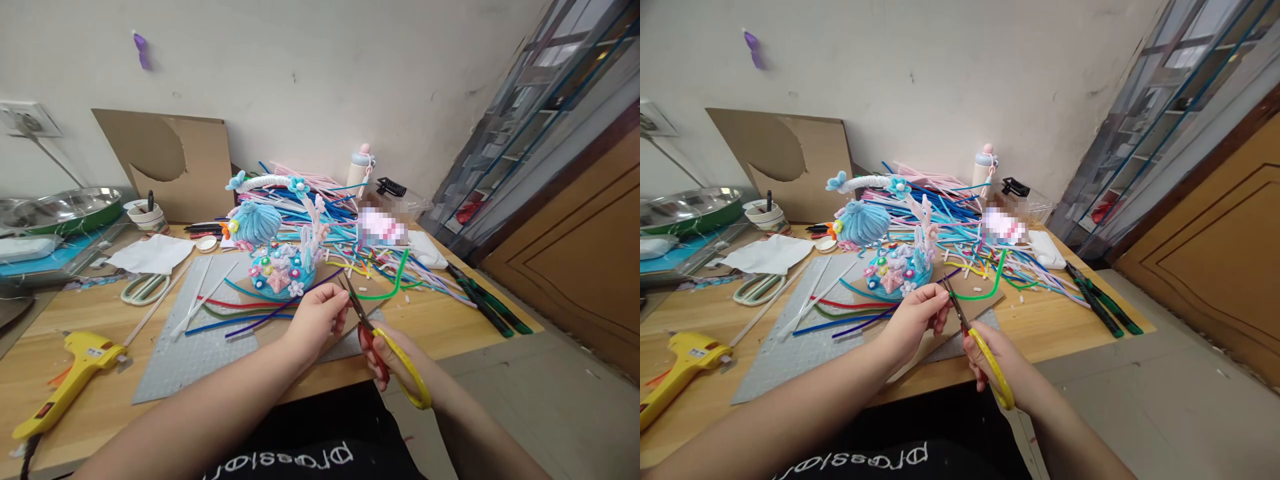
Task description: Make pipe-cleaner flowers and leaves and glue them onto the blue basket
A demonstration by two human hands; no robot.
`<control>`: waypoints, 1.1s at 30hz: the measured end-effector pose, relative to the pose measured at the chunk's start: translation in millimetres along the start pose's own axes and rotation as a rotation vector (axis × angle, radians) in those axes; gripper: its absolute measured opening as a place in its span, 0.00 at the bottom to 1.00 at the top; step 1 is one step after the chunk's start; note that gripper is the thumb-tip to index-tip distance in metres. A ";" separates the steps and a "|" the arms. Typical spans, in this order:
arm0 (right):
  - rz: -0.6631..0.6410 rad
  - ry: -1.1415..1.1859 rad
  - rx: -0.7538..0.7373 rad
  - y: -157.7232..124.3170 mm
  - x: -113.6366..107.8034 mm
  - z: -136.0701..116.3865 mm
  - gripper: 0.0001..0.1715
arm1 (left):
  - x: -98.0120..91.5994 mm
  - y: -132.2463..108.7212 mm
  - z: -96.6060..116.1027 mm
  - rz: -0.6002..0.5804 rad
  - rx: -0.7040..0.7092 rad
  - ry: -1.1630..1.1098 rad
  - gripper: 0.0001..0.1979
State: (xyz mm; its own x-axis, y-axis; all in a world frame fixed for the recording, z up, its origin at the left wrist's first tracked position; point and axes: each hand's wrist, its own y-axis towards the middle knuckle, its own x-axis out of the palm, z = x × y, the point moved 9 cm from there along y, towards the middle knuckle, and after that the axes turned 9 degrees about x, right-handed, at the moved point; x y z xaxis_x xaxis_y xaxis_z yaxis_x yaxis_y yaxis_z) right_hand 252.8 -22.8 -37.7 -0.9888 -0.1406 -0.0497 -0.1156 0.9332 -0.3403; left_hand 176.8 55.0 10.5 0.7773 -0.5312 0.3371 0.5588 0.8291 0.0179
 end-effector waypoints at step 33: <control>0.605 -0.730 0.033 77.6 -119.9 -35.1 0.19 | -49.5 -24.9 13.5 -0.106 -0.091 0.056 0.13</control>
State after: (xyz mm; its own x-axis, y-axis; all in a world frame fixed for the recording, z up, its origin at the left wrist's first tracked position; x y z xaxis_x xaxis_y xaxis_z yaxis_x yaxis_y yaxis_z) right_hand 359.1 78.0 -25.2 -0.5754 0.1816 -0.7975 0.4110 0.9072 -0.0900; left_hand 120.6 63.0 6.0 0.7259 -0.6261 0.2846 0.6606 0.7499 -0.0351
